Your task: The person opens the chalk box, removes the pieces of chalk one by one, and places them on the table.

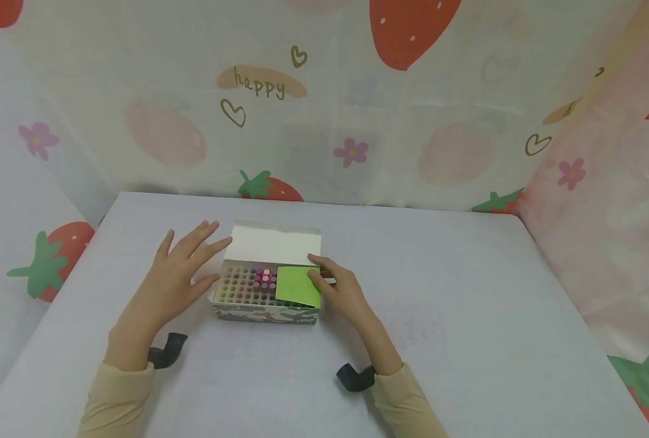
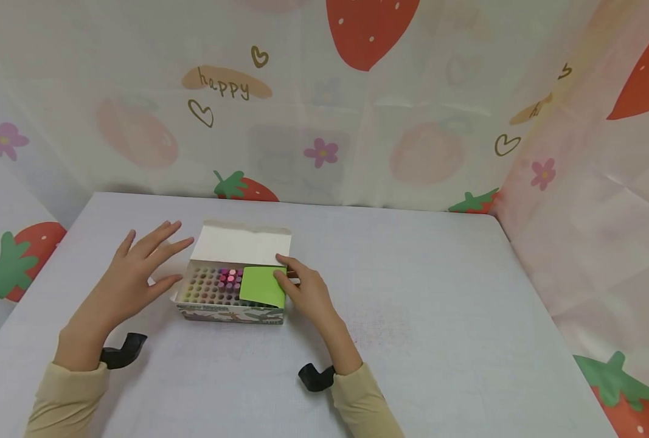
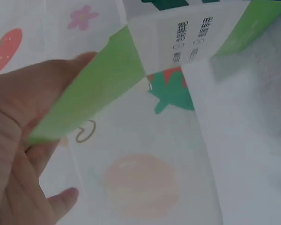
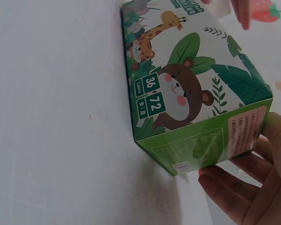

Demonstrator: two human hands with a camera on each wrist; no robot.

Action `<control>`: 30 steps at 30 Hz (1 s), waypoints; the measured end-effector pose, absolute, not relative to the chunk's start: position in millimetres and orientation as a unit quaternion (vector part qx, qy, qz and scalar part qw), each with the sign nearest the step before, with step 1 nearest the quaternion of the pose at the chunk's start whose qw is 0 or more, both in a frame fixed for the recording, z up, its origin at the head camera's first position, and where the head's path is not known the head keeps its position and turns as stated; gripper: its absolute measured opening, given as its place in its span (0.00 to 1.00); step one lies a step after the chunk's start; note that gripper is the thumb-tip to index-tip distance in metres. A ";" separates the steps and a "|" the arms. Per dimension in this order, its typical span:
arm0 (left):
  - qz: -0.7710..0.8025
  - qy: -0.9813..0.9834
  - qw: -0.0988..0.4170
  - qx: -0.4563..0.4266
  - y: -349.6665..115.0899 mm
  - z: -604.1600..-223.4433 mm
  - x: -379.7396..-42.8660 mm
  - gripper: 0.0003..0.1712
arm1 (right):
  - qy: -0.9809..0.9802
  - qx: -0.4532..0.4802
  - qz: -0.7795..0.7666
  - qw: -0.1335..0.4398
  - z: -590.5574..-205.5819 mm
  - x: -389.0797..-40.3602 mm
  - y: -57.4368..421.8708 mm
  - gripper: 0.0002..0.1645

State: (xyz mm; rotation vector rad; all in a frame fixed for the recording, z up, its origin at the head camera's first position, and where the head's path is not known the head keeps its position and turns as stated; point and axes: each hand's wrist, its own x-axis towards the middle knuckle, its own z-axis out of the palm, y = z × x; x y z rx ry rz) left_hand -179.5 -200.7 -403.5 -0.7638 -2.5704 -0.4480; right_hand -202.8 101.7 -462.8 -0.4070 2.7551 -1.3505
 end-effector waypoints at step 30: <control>-0.322 -0.921 -0.095 -0.198 -189.5 -437.6 -187.3 0.32 | 0.891 -0.129 -0.434 0.034 -464.6 -204.3 102.9 0.24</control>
